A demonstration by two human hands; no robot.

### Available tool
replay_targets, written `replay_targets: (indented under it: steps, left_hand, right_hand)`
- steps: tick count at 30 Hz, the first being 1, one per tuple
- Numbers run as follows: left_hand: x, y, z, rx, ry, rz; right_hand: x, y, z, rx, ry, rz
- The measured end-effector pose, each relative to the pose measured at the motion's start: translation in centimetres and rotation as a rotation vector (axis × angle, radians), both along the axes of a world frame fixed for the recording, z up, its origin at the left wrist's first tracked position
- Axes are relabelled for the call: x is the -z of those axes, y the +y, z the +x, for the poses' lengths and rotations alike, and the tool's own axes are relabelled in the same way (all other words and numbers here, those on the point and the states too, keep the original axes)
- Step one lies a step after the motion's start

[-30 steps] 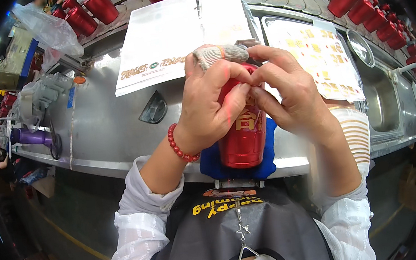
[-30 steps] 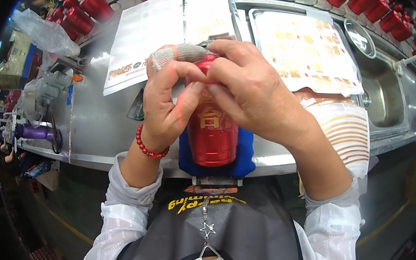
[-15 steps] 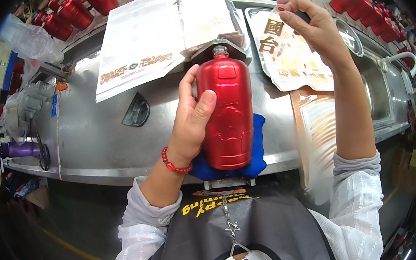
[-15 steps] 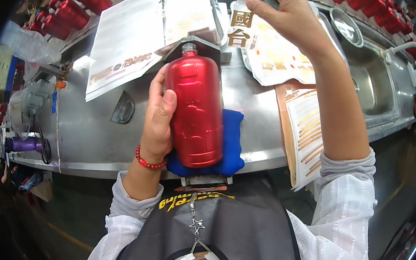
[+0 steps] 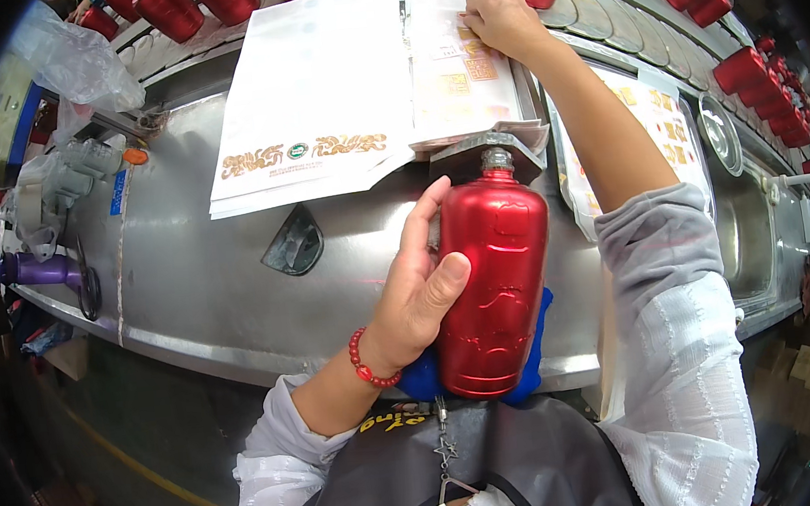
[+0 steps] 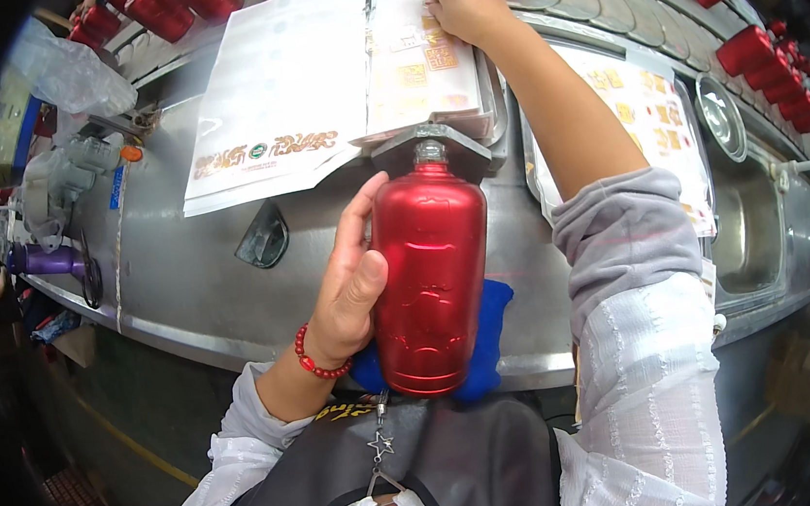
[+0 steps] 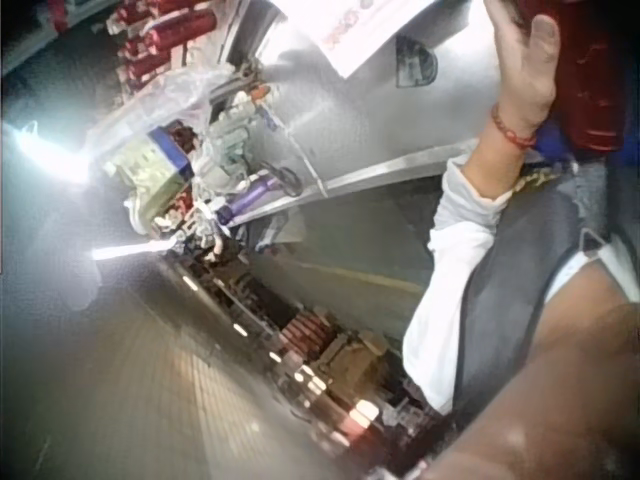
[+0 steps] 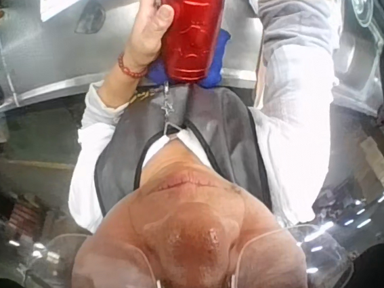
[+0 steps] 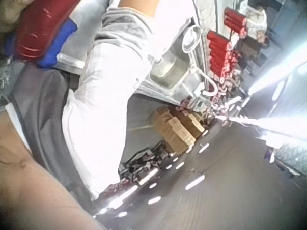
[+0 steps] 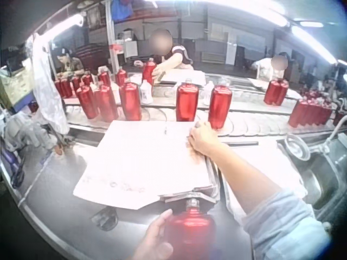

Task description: The person applies gold labels to a red cylindrical container, smoothing them with a green tool and wiping the surface with a cloth. They rotate the container to apply labels on different sides and place finished units on a nearby rack.

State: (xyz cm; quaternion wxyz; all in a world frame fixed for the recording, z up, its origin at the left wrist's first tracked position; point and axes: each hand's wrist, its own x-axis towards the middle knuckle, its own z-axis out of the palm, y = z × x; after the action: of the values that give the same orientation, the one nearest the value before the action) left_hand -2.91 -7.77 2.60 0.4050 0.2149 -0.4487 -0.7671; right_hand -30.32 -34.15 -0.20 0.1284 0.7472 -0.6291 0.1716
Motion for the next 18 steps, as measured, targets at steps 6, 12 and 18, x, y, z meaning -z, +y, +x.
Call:
replay_targets:
  steps: [6,12,18]
  left_hand:
    - [0.4,-0.1,0.0,0.016,0.05,0.038]
    - [-0.1,-0.1,-0.5,0.002,0.098,0.082]
    - [0.0,-0.4,-0.3,0.0,0.118,-0.037]
  right_hand:
    - [-7.0,6.7,0.1,-0.219,-0.078,-0.207]
    - [-17.1,21.6,1.8,-0.353,-0.359,-0.041]
    - [-19.4,28.9,4.3,-0.531,-0.687,0.13]
